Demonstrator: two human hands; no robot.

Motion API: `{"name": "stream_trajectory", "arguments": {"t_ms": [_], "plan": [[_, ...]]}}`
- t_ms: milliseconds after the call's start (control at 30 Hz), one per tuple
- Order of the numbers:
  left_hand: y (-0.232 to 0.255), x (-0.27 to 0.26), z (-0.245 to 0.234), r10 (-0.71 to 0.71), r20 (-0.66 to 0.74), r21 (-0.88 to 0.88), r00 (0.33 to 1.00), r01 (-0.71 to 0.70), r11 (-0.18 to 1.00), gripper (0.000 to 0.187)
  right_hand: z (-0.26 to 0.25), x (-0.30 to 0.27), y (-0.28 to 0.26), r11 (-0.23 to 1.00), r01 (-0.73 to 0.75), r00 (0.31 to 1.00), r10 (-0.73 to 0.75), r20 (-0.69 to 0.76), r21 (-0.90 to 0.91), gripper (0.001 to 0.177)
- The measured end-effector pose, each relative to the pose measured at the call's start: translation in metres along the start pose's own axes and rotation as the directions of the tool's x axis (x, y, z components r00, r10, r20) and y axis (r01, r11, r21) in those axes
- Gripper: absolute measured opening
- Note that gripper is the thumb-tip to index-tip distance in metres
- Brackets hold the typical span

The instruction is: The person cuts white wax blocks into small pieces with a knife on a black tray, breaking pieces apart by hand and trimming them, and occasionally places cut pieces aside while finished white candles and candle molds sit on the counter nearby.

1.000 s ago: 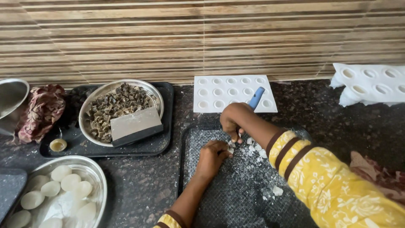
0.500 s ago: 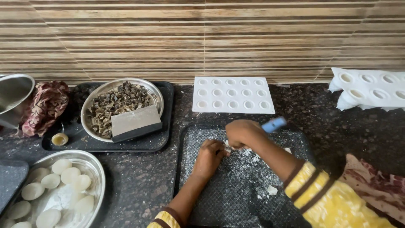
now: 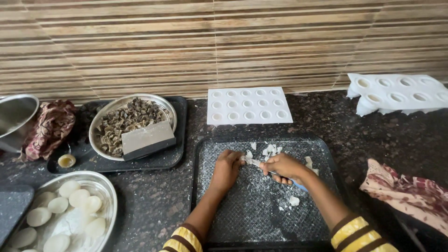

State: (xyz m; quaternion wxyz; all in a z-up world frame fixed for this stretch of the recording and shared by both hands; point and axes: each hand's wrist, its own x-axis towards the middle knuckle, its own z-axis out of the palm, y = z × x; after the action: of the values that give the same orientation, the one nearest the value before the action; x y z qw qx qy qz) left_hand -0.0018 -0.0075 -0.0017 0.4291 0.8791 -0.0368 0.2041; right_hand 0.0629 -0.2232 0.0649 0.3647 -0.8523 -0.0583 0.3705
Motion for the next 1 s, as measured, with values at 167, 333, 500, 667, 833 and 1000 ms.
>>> {"name": "stream_trajectory", "arguments": {"t_ms": [167,333,500,667,833,1000], "plan": [[0.006,-0.001,-0.004,0.025,0.004,-0.001,1.0,-0.025,1.0,0.024,-0.002,-0.008,0.012,0.999,0.008,0.997,-0.012,-0.08,-0.054,0.039],[0.015,-0.001,-0.003,0.02,0.031,0.043,0.999,-0.021,0.999,0.027,-0.01,-0.024,0.023,0.99,-0.046,0.957,0.005,-0.289,-0.135,0.04],[0.033,-0.003,0.03,0.017,0.118,0.214,0.993,-0.042,0.976,0.025,-0.022,-0.051,0.025,0.998,0.022,0.944,-0.041,-0.326,-0.063,0.026],[0.079,-0.025,0.028,0.248,0.044,0.006,0.968,-0.249,0.969,0.031,-0.034,-0.072,0.051,0.991,0.122,0.921,-0.132,-0.367,-0.05,0.028],[0.097,-0.052,0.007,0.197,0.103,0.032,0.975,-0.201,0.979,0.033,-0.013,-0.106,0.054,0.977,0.047,0.994,-0.067,-0.09,-0.207,0.033],[0.08,-0.07,0.0,0.183,0.143,0.12,0.973,-0.201,0.972,0.023,0.007,-0.074,0.089,0.941,0.193,0.979,-0.166,0.117,-0.277,0.03]]}}
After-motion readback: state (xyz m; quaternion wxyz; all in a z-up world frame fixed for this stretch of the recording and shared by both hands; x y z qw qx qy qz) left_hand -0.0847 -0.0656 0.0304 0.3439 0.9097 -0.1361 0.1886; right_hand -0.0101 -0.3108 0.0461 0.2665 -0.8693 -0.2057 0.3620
